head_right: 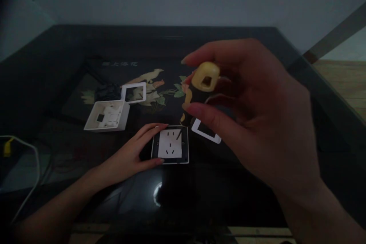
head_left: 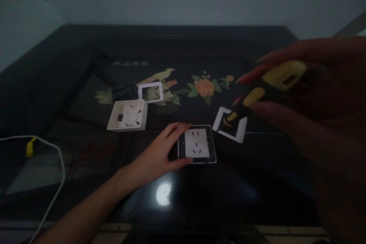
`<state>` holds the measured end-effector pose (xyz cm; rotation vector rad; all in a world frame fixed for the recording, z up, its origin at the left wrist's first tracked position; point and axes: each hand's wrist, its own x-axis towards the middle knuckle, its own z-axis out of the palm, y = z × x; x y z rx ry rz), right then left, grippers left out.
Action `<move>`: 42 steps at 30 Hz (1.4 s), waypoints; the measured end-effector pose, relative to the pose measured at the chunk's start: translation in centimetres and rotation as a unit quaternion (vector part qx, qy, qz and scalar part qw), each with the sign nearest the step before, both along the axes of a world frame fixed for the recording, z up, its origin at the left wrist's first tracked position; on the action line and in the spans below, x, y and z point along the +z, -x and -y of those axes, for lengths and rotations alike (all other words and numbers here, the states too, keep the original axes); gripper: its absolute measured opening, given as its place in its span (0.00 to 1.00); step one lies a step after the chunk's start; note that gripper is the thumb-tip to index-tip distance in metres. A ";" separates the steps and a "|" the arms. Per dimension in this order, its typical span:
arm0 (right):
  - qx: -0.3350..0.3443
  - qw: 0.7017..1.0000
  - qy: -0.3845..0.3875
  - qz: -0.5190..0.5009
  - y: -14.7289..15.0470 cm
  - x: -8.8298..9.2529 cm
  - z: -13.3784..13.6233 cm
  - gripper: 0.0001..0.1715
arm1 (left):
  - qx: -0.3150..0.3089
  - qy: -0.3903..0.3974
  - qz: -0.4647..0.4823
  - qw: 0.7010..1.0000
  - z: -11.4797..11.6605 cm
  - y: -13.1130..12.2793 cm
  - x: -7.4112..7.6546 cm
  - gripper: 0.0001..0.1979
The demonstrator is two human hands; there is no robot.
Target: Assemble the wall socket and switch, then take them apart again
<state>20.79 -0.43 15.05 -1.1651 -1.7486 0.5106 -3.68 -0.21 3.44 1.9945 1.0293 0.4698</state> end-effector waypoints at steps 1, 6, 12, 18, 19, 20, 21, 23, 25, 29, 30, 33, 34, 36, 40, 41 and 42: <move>0.013 1.000 0.010 -0.019 -0.1 -0.3 -0.4 0.23 | 0.000 0.003 0.003 1.000 0.0 0.0 0.0 0.36; 0.120 0.973 0.162 -0.112 0.9 -2.8 -1.7 0.29 | 0.045 -0.039 0.029 0.998 -0.1 0.3 0.1 0.26; 0.195 0.902 0.328 -0.202 4.1 -4.9 -0.3 0.27 | 0.095 -0.077 0.225 0.967 0.4 0.8 1.7 0.13; 0.218 0.877 0.363 -0.226 5.4 -5.5 0.6 0.25 | 0.101 0.004 0.328 0.939 0.9 0.5 2.0 0.13; 0.227 0.883 0.349 -0.215 5.5 -5.6 0.5 0.23 | 0.104 0.016 0.344 0.933 1.0 0.5 1.9 0.12; 0.237 0.891 0.332 -0.200 5.4 -5.7 0.4 0.20 | 0.105 0.030 0.364 0.925 1.0 0.5 1.8 0.12; 0.246 0.900 0.311 -0.183 5.3 -5.7 0.3 0.16 | 0.105 0.044 0.389 0.914 1.1 0.5 1.8 0.12; 0.243 0.922 0.263 -0.145 4.6 -5.9 0.0 0.09 | 0.113 0.062 0.443 0.887 1.2 0.5 2.1 0.11; 0.199 0.952 0.212 -0.092 3.4 -6.3 -0.2 0.06 | 0.142 0.063 0.490 0.858 1.1 0.6 2.9 0.10; 0.117 0.986 0.105 0.060 0.4 -8.1 0.6 0.13 | 0.231 0.007 0.544 0.807 0.4 1.0 4.4 0.09; 0.114 0.985 0.096 0.092 -0.2 -8.7 1.0 0.19 | 0.252 -0.020 0.547 0.798 0.2 1.0 4.6 0.10; 0.125 0.973 0.108 0.160 -1.2 -10.4 1.9 0.38 | 0.291 -0.085 0.536 0.788 -0.5 1.2 4.6 0.13; 0.134 0.968 0.117 0.176 -1.2 -10.9 2.2 0.43 | 0.292 -0.095 0.530 0.790 -0.6 1.2 4.4 0.13; 0.152 0.958 0.134 0.200 -1.0 -11.4 2.4 0.49 | 0.288 -0.112 0.514 0.800 -0.9 1.2 3.8 0.13; 0.156 0.947 0.158 0.232 -0.7 -11.9 2.4 0.49 | 0.270 -0.164 0.487 0.814 -1.1 1.2 2.8 0.11; 0.152 0.947 0.159 0.233 -0.7 -12.0 2.4 0.48 | 0.265 -0.167 0.486 0.816 -1.1 1.2 2.7 0.11; 0.147 0.949 0.157 0.231 -0.7 -12.1 2.5 0.47 | 0.261 -0.168 0.486 0.817 -1.1 1.2 2.6 0.11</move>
